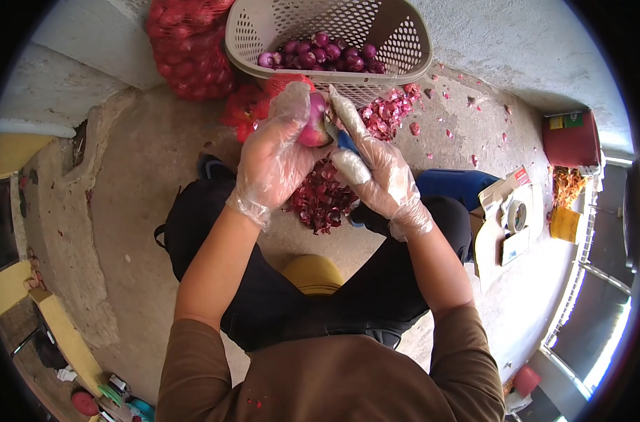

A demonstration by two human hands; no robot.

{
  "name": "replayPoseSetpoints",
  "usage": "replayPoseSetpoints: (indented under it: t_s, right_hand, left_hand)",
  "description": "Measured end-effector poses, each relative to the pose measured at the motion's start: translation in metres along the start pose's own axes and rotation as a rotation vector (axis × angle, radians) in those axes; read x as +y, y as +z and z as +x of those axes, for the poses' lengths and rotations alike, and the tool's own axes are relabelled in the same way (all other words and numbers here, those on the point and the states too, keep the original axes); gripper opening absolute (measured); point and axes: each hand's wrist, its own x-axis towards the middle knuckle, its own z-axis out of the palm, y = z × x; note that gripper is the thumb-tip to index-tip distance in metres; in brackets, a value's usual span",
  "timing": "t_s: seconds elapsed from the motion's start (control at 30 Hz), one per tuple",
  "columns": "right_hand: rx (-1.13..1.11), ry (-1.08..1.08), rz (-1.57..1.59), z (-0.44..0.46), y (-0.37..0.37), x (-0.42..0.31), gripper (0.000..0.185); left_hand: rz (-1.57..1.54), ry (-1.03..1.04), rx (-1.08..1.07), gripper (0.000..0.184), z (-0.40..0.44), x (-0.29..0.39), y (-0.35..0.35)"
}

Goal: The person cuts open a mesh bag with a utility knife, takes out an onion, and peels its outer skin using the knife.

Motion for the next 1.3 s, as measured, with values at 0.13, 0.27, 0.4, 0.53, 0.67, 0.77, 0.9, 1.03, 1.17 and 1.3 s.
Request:
replayPoseSetpoints:
  t_s: [0.13,0.27,0.4,0.53,0.67,0.77,0.9,1.03,1.17,1.3]
  right_hand:
    - [0.032,-0.025,0.053,0.000,0.000,0.006,0.057]
    - [0.057,0.123,0.138,-0.002,-0.003,-0.003,0.055]
    - [0.129,0.183,0.233,-0.003,-0.006,-0.002,0.054]
    - [0.132,0.126,0.249,-0.002,-0.005,0.003,0.060]
    - [0.033,0.156,0.261,-0.001,0.001,0.005,0.070]
    - [0.079,-0.062,0.069,0.000,0.004,0.013,0.070]
    - [0.034,0.006,0.135,-0.002,-0.002,0.007,0.071]
    - [-0.009,0.007,0.120,-0.005,-0.001,0.004,0.072]
    - [-0.030,-0.098,0.060,-0.004,0.001,0.006,0.071]
    - [0.052,-0.261,-0.096,0.000,0.005,0.006,0.068]
  left_hand:
    - [0.095,-0.005,0.001,0.045,0.002,-0.002,-0.004]
    - [0.143,0.080,-0.092,0.050,0.002,-0.005,0.006]
    - [0.164,0.032,-0.121,0.048,0.002,-0.002,0.007]
    - [-0.010,0.056,-0.144,0.045,0.004,-0.001,0.011]
    - [0.120,0.112,-0.087,0.043,0.007,0.000,0.011]
    - [0.139,0.137,-0.016,0.045,0.004,0.002,0.014]
    - [0.177,0.095,-0.042,0.047,0.006,0.000,0.000]
    - [0.077,0.081,0.022,0.039,0.001,0.001,0.006]
    - [0.058,0.074,-0.010,0.039,0.000,0.003,0.005]
    - [0.053,0.069,0.012,0.039,0.000,0.005,0.008]
